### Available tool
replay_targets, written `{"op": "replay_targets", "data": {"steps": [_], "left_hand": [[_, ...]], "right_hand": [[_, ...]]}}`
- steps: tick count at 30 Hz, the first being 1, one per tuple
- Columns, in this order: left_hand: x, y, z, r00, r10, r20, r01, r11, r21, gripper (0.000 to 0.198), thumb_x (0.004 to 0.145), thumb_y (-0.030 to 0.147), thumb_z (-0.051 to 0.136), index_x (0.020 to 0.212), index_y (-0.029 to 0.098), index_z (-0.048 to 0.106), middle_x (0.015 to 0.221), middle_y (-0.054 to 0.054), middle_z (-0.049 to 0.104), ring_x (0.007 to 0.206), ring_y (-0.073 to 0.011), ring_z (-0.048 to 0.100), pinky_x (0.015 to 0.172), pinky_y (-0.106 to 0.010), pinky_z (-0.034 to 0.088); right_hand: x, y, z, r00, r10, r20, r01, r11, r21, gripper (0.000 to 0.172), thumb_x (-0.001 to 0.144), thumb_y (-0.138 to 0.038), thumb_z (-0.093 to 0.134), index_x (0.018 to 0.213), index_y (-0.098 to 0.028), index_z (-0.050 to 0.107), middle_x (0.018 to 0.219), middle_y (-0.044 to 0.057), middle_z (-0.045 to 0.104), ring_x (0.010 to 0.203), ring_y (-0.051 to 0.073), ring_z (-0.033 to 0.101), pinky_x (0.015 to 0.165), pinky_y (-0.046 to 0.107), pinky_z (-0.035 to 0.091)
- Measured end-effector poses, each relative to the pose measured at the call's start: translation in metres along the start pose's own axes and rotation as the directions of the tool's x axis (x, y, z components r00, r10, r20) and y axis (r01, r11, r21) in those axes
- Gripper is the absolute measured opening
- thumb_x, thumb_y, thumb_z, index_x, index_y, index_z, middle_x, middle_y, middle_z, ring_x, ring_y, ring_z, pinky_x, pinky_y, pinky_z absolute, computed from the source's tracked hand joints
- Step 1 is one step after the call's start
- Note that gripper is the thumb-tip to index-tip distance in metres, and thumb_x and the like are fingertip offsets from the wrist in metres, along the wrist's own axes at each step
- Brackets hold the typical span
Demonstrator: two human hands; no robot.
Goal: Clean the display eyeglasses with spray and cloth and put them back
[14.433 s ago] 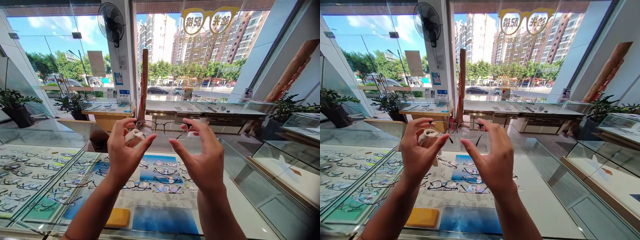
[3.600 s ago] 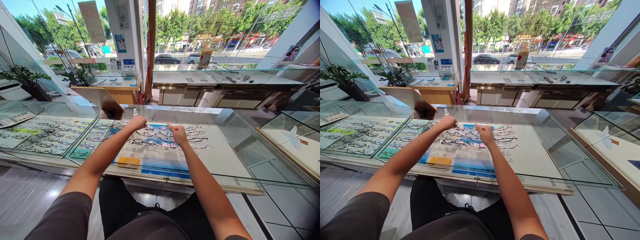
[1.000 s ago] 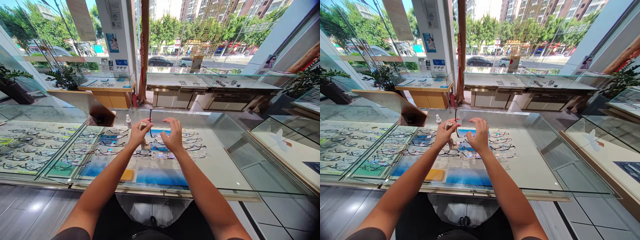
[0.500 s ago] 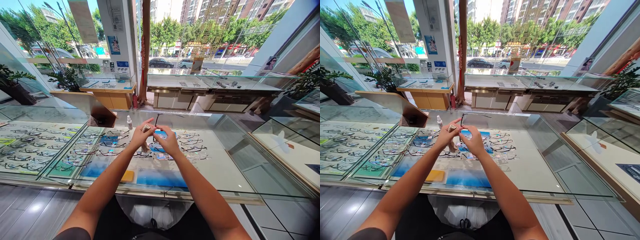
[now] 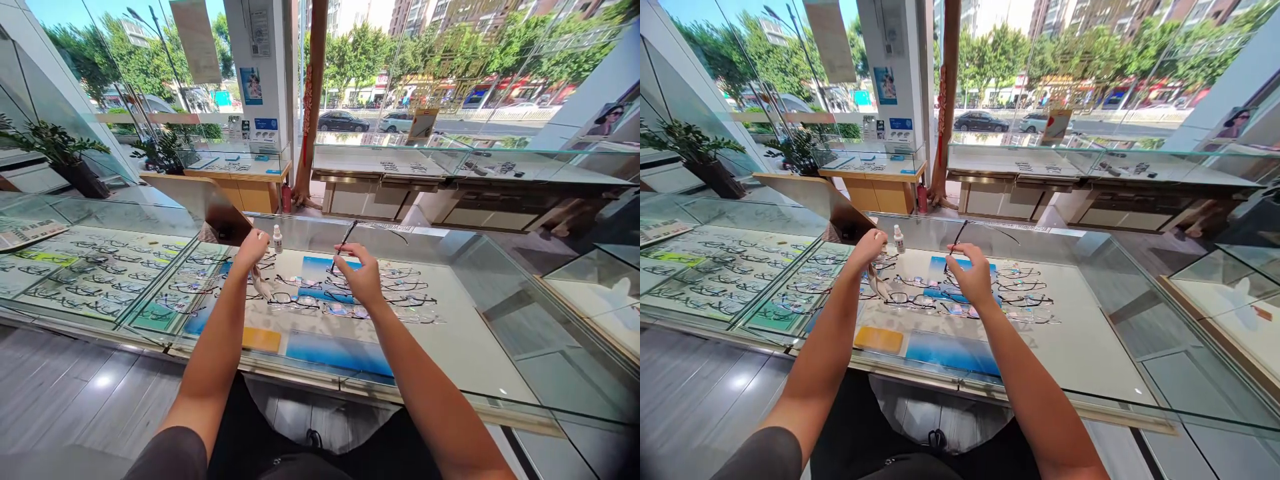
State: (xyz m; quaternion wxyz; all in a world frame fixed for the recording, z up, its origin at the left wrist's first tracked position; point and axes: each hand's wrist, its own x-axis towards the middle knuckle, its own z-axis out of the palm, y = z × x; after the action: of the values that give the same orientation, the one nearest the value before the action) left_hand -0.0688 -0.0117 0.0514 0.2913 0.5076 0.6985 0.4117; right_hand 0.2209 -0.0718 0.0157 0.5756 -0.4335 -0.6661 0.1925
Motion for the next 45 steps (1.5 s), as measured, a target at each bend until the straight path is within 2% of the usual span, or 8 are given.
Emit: {"op": "replay_targets", "data": {"steps": [10, 16, 26, 31, 34, 38, 42, 45], "left_hand": [[0.004, -0.017, 0.004, 0.994, -0.076, -0.08, 0.106, 0.856, 0.506, 0.036, 0.099, 0.029, 0.061, 0.134, 0.021, 0.062, 0.152, -0.025, 0.061, 0.144, -0.0443, 0.056, 0.117, -0.057, 0.042], [0.003, -0.016, 0.026, 0.982, 0.185, -0.043, -0.132, 0.826, 0.548, 0.071, 0.096, 0.055, 0.068, 0.155, 0.019, 0.052, 0.166, -0.026, 0.051, 0.156, -0.0473, 0.037, 0.124, -0.061, 0.029], [0.017, -0.021, 0.049, 0.977, 0.212, -0.016, -0.183, 0.878, 0.443, 0.024, 0.096, 0.029, 0.062, 0.117, 0.019, 0.065, 0.128, -0.024, 0.074, 0.146, -0.0423, 0.053, 0.121, -0.058, 0.028], [0.01, -0.012, 0.045, 0.952, 0.306, -0.005, -0.292, 0.912, 0.289, 0.022, 0.102, 0.032, 0.047, 0.118, 0.022, 0.056, 0.115, -0.015, 0.074, 0.115, -0.0309, 0.069, 0.107, -0.047, 0.046], [-0.001, -0.004, 0.047, 0.941, 0.333, 0.058, -0.325, 0.938, -0.122, 0.026, 0.095, 0.036, 0.047, 0.118, 0.024, 0.05, 0.103, -0.006, 0.069, 0.093, -0.0212, 0.069, 0.086, -0.035, 0.055], [-0.021, 0.008, 0.052, 0.899, 0.342, 0.273, -0.066, 0.724, -0.687, 0.042, 0.073, 0.035, 0.065, 0.111, 0.027, 0.048, 0.092, 0.002, 0.062, 0.079, -0.0165, 0.065, 0.073, -0.03, 0.055], [-0.041, 0.017, 0.052, 0.801, 0.394, 0.45, 0.117, 0.634, -0.764, 0.036, 0.068, 0.039, 0.07, 0.099, 0.025, 0.056, 0.067, 0.006, 0.048, 0.057, -0.0139, 0.046, 0.061, -0.031, 0.046], [-0.053, 0.023, 0.051, 0.729, 0.421, 0.54, 0.186, 0.637, -0.748, 0.048, 0.082, 0.071, 0.062, 0.082, 0.023, 0.063, 0.065, 0.0, 0.047, 0.061, -0.0179, 0.05, 0.067, -0.038, 0.05]], "right_hand": [[-0.001, -0.001, -0.002, 1.0, 0.0, 0.001, 0.0, 1.0, -0.016, 0.018, 0.093, -0.038, 0.072, 0.105, -0.026, 0.079, 0.117, 0.008, 0.084, 0.115, 0.031, 0.071, 0.098, 0.048, 0.054], [-0.001, -0.006, -0.004, 1.0, 0.004, 0.01, -0.004, 1.0, -0.009, 0.014, 0.094, -0.038, 0.072, 0.102, -0.027, 0.078, 0.115, 0.008, 0.083, 0.115, 0.031, 0.071, 0.099, 0.048, 0.053], [-0.001, -0.009, -0.004, 0.998, 0.05, 0.049, -0.053, 0.996, 0.075, 0.017, 0.094, -0.042, 0.073, 0.098, -0.027, 0.079, 0.111, 0.007, 0.083, 0.11, 0.029, 0.071, 0.1, 0.048, 0.052], [0.001, -0.009, -0.006, 0.996, 0.076, 0.044, -0.081, 0.988, 0.132, 0.018, 0.095, -0.043, 0.073, 0.094, -0.026, 0.079, 0.107, 0.007, 0.083, 0.107, 0.028, 0.072, 0.1, 0.047, 0.052], [0.002, -0.008, -0.007, 0.994, 0.093, 0.05, -0.101, 0.978, 0.184, 0.021, 0.095, -0.044, 0.073, 0.088, -0.025, 0.078, 0.102, 0.006, 0.082, 0.103, 0.027, 0.072, 0.098, 0.045, 0.053], [0.004, -0.006, -0.007, 0.989, 0.118, 0.088, -0.137, 0.958, 0.254, 0.026, 0.094, -0.049, 0.074, 0.083, -0.026, 0.077, 0.098, 0.006, 0.083, 0.098, 0.026, 0.072, 0.096, 0.044, 0.054], [0.005, -0.006, -0.008, 0.975, 0.164, 0.15, -0.204, 0.926, 0.319, 0.028, 0.092, -0.053, 0.076, 0.081, -0.027, 0.076, 0.098, 0.005, 0.084, 0.098, 0.027, 0.073, 0.094, 0.044, 0.055], [0.005, -0.007, -0.007, 0.965, 0.176, 0.193, -0.234, 0.908, 0.347, 0.029, 0.09, -0.054, 0.076, 0.079, -0.027, 0.077, 0.096, 0.005, 0.084, 0.098, 0.028, 0.073, 0.095, 0.044, 0.056]]}}
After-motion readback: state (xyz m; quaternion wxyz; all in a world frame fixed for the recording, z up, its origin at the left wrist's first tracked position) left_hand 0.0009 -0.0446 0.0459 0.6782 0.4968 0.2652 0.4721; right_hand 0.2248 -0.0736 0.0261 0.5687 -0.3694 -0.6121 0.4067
